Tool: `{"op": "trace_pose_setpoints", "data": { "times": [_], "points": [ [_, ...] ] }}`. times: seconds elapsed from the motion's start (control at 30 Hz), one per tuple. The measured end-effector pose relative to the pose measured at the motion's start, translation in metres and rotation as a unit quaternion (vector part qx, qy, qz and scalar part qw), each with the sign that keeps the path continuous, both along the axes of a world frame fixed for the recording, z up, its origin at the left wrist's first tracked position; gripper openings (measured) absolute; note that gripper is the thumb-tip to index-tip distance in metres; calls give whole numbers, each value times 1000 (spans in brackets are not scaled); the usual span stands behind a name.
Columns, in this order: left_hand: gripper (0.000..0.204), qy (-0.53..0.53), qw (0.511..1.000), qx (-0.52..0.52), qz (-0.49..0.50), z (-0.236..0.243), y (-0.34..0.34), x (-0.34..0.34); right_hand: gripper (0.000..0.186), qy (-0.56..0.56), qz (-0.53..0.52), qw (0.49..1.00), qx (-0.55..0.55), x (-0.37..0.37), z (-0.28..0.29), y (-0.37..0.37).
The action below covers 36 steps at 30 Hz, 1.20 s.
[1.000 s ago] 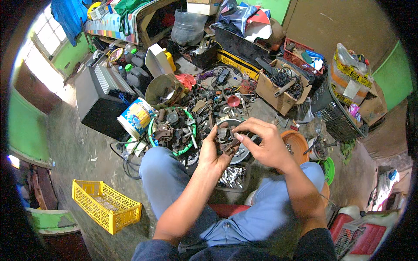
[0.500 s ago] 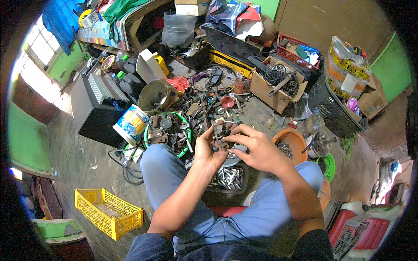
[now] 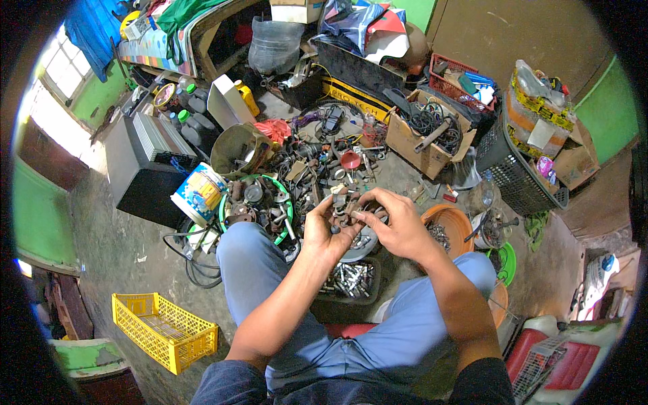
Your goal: The person handles various small mechanical and electronic components, picking them up from a container and a cluttered workspace, turning them over, and placing them into different bowls and a bucket.
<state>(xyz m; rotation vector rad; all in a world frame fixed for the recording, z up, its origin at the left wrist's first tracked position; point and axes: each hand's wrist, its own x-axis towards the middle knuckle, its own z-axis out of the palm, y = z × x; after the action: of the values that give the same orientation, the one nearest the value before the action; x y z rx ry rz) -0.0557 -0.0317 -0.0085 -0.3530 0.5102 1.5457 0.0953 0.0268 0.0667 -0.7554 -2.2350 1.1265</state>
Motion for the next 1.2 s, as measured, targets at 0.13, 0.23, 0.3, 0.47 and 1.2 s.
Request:
{"op": "trace_pose_setpoints", "data": {
  "times": [0.13,0.23,0.3,0.47,1.2],
  "points": [
    [33,-1,1000,-1,8,5,2,0,25,34,-12,994,-102,-3,-12,1],
    [32,8,1000,2,10,12,1,-2,26,82,-22,980,-178,-4,-18,3],
    [31,-8,1000,7,20,7,1,-6,26,133,-26,970,-200,-4,-19,6],
    [28,-51,998,18,37,2,1,-9,29,199,-53,962,-182,-5,-16,9],
    [26,-71,996,32,54,1,-6,-12,36,141,-100,981,-88,5,-17,7]
  ]
}}
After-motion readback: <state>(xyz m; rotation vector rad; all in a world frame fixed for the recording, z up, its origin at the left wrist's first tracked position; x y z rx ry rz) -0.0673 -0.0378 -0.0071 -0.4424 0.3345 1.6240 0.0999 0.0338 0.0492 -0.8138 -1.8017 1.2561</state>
